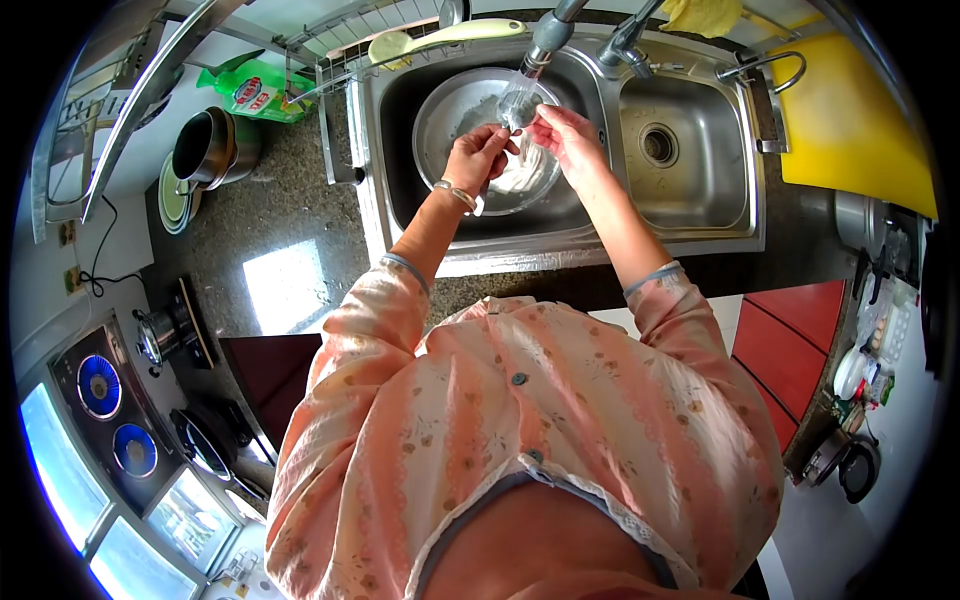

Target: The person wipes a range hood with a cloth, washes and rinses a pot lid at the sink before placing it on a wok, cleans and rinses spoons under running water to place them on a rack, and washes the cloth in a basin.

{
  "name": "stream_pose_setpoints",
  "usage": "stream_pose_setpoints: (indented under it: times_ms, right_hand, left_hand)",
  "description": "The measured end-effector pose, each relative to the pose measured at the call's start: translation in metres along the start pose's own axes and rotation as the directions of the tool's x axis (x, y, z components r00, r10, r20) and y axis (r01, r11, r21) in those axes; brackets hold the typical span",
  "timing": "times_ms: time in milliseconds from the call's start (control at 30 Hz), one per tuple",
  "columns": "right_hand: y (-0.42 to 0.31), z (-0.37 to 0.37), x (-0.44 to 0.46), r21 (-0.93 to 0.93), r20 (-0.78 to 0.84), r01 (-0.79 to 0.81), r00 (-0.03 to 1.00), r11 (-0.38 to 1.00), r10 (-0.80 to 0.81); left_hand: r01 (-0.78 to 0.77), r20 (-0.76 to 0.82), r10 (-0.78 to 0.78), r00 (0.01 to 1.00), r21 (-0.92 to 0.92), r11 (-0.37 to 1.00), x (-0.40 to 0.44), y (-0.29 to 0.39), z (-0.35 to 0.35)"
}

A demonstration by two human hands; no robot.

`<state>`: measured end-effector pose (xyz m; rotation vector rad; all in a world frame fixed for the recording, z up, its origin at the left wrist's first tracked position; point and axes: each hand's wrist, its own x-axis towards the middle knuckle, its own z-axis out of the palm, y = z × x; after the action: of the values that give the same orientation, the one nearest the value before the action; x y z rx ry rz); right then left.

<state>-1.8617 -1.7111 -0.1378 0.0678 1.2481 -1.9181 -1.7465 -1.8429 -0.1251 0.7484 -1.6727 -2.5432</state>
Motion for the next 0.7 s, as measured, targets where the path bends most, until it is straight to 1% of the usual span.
stream_pose_setpoints:
  times_ms: [67, 133, 167, 233, 267, 333, 367, 433, 500, 567, 600, 667, 700]
  right_hand:
    - [0.000, 0.000, 0.000, 0.006, -0.022, 0.017, 1.000, 1.000, -0.017]
    - [-0.004, 0.006, -0.003, 0.074, -0.060, 0.028, 0.998, 0.997, -0.023]
    - [-0.006, 0.009, -0.005, 0.074, -0.060, 0.028, 0.998, 0.997, -0.024]
    - [-0.013, 0.019, -0.012, -0.026, -0.104, 0.027, 0.994, 0.999, -0.030]
    - [-0.006, 0.018, -0.009, -0.026, -0.102, 0.026, 0.994, 0.999, -0.028]
    - [0.009, 0.019, -0.006, -0.215, -0.030, 0.123, 0.991, 0.969, -0.132]
    - [0.013, 0.017, -0.004, -0.215, -0.028, 0.123, 0.991, 0.969, -0.132]
    - [0.011, 0.024, -0.009, -0.156, -0.147, 0.118, 0.979, 0.981, -0.141]
    - [0.012, 0.021, -0.008, -0.120, -0.122, 0.115, 0.984, 0.986, -0.130]
    - [0.008, 0.024, -0.011, -0.025, -0.107, 0.051, 0.993, 0.998, -0.054]
    - [0.010, 0.025, -0.011, -0.026, -0.106, 0.051, 0.993, 0.998, -0.053]
    - [0.017, 0.026, -0.009, -0.281, -0.033, 0.179, 0.980, 0.943, -0.196]
    - [0.020, 0.024, -0.008, -0.282, -0.033, 0.178, 0.980, 0.943, -0.195]
  left_hand:
    - [0.010, -0.010, -0.010, 1.000, -0.022, 1.000, 0.001, 0.000, 0.000]
    - [0.020, -0.016, -0.021, 1.000, -0.045, 0.999, 0.000, 0.003, 0.001]
    - [0.028, -0.022, -0.030, 0.999, -0.071, 0.997, 0.000, 0.004, 0.002]
    - [0.036, -0.030, -0.039, 0.999, -0.097, 0.995, 0.000, 0.004, 0.003]
    - [0.020, -0.041, -0.023, 0.999, -0.075, 0.997, 0.000, 0.004, 0.005]
    - [0.008, -0.052, -0.011, 0.999, -0.052, 0.999, 0.001, 0.000, 0.007]
    - [0.011, -0.082, -0.018, 0.996, -0.076, 0.997, 0.002, -0.002, 0.008]
    - [0.015, -0.114, -0.027, 0.993, -0.099, 0.995, 0.000, -0.003, 0.008]
    - [0.028, -0.115, -0.037, 0.993, -0.076, 0.997, 0.000, -0.002, 0.007]
    - [0.028, -0.117, -0.036, 0.992, -0.070, 0.997, -0.003, 0.000, 0.006]
    - [0.029, -0.119, -0.036, 0.992, -0.066, 0.997, -0.004, 0.000, 0.005]
    - [0.011, -0.112, -0.015, 0.994, -0.032, 0.999, -0.004, 0.000, 0.006]
    - [-0.006, -0.102, 0.006, 0.995, 0.003, 1.000, -0.003, 0.000, 0.007]
